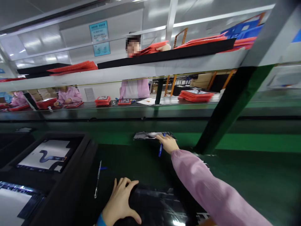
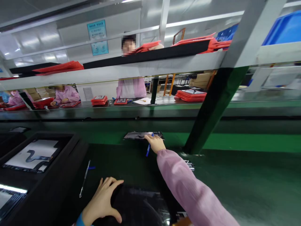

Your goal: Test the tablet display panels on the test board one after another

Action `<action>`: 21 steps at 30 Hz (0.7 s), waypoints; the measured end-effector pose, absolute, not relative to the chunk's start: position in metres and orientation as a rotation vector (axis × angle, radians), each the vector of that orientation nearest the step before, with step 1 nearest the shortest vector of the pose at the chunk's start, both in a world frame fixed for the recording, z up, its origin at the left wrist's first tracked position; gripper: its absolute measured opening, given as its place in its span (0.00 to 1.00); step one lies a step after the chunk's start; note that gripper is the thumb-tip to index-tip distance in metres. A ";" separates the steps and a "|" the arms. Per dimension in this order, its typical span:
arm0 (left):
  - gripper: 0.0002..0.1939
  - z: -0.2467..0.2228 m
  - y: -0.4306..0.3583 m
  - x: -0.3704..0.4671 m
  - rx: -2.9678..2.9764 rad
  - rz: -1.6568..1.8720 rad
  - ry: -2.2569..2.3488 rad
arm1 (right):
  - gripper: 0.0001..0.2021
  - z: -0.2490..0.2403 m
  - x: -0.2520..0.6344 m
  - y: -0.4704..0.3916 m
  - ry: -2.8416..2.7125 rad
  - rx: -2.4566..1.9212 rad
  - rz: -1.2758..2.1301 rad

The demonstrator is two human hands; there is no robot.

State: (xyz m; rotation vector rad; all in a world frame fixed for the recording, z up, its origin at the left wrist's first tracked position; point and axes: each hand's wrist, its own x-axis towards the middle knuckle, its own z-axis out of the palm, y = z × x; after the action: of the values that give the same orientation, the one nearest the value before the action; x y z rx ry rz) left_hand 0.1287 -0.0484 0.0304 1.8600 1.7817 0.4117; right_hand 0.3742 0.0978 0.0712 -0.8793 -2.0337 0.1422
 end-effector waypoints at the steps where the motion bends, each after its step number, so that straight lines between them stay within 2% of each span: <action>1: 0.55 0.030 -0.047 0.129 1.857 0.405 1.779 | 0.08 0.063 0.376 0.094 -2.033 -0.830 0.144; 6: 0.55 0.039 -0.050 0.132 1.882 0.412 1.798 | 0.08 0.033 0.379 0.089 -1.984 -0.587 0.172; 10: 0.53 0.054 -0.059 0.137 1.981 0.492 1.893 | 0.13 0.046 0.387 0.096 -1.997 -0.636 0.293; 16: 0.37 0.064 -0.082 0.144 2.348 0.795 2.029 | 0.15 0.097 0.418 0.100 -2.105 -0.819 0.489; 18: 0.30 0.065 -0.092 0.146 2.544 0.962 2.027 | 0.16 0.096 0.439 0.087 -2.103 -0.863 0.547; 21: 0.22 0.066 -0.107 0.150 2.730 1.250 1.981 | 0.17 0.064 0.477 0.051 -2.027 -0.963 0.594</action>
State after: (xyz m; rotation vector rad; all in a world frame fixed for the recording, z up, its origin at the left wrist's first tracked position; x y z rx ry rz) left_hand 0.1499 -0.1070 0.0655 2.7299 1.9810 1.2500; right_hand 0.4772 0.0507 0.0645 -0.9627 -2.0273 0.5940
